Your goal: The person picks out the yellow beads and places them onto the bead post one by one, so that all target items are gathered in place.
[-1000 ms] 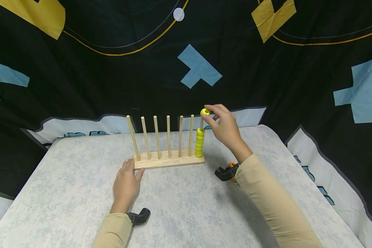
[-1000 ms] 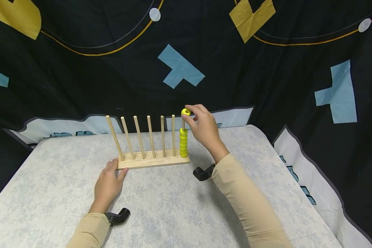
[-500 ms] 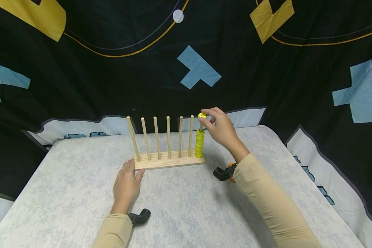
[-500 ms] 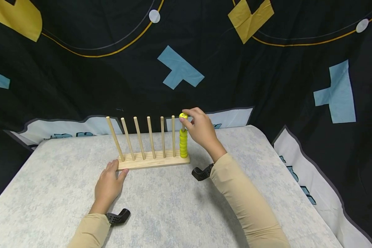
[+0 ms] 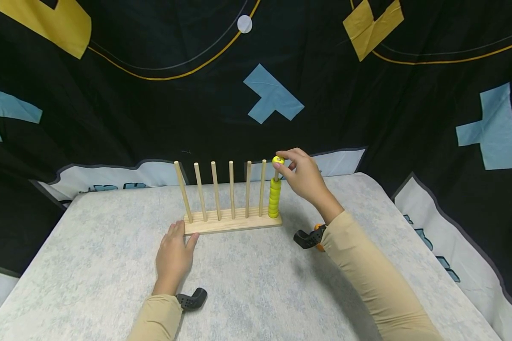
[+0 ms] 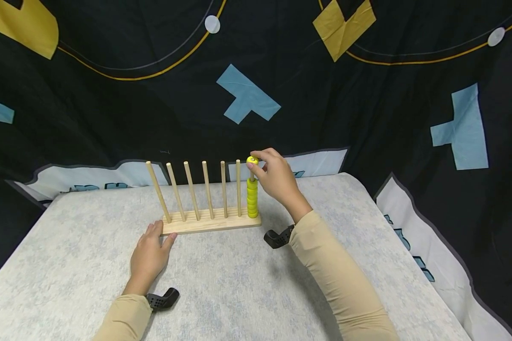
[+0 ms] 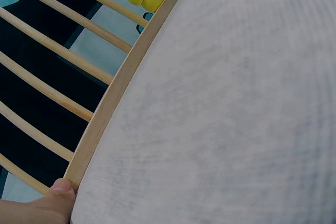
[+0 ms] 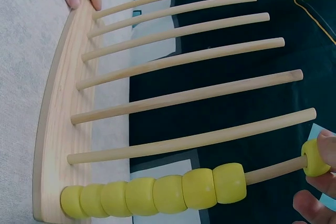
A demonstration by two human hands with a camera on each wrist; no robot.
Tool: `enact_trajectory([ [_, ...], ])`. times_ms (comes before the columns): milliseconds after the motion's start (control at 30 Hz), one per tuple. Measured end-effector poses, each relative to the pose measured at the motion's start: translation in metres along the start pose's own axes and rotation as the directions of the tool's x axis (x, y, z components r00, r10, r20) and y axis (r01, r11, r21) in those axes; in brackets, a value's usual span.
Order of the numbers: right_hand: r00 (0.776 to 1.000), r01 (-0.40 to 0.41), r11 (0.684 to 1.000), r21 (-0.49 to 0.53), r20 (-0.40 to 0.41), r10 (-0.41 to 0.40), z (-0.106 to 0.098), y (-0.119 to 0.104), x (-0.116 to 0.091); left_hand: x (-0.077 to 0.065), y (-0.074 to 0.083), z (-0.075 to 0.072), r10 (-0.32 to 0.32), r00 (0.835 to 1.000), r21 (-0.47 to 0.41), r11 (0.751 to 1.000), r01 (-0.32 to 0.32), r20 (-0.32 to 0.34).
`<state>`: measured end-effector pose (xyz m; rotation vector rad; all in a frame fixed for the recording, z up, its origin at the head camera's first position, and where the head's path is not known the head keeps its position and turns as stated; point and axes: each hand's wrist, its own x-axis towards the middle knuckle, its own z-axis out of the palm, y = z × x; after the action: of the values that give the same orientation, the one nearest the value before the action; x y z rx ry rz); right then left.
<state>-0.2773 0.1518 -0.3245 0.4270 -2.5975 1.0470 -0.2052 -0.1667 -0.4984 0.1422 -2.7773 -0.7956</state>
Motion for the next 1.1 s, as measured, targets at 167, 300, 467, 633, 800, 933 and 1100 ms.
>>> enact_trajectory([
  [167, 1.000, -0.008, 1.000, -0.001, 0.008, 0.008, -0.0005, -0.0002, 0.0011, 0.0007, -0.0004, 0.0008, 0.002, 1.000, 0.002, 1.000, -0.002, -0.005],
  [300, 1.000, -0.021, 1.000, 0.001, 0.010, 0.021, -0.0001, -0.0013, 0.0017, 0.0003, -0.0007, 0.0006, 0.001, 1.000, 0.001, 1.000, -0.001, -0.001],
  [467, 1.000, -0.028, 1.000, 0.006, 0.008, 0.028, 0.0003, -0.0016, 0.0017, -0.0002, -0.0008, 0.0004, 0.002, 1.000, -0.001, 1.000, -0.002, 0.003],
  [633, 0.999, -0.037, 0.999, 0.007, 0.015, 0.037, 0.0000, -0.0017, 0.0013, -0.0005, -0.0002, 0.0005, -0.001, 1.000, 0.002, 1.000, 0.001, 0.000],
  [800, 0.999, -0.032, 0.999, 0.012, 0.014, 0.032, -0.0006, -0.0027, 0.0008, -0.0005, 0.0001, 0.0006, -0.002, 1.000, 0.000, 1.000, 0.002, -0.006],
  [933, 0.999, -0.030, 1.000, 0.007, 0.027, 0.030, -0.0001, -0.0031, 0.0009, -0.0003, 0.0001, 0.0002, -0.003, 1.000, 0.001, 1.000, 0.003, -0.004],
  [1100, 0.998, -0.030, 0.999, -0.011, 0.048, 0.030, 0.0011, -0.0007, 0.0001, -0.0003, -0.0002, 0.0002, -0.007, 1.000, 0.004, 1.000, 0.007, 0.008],
])
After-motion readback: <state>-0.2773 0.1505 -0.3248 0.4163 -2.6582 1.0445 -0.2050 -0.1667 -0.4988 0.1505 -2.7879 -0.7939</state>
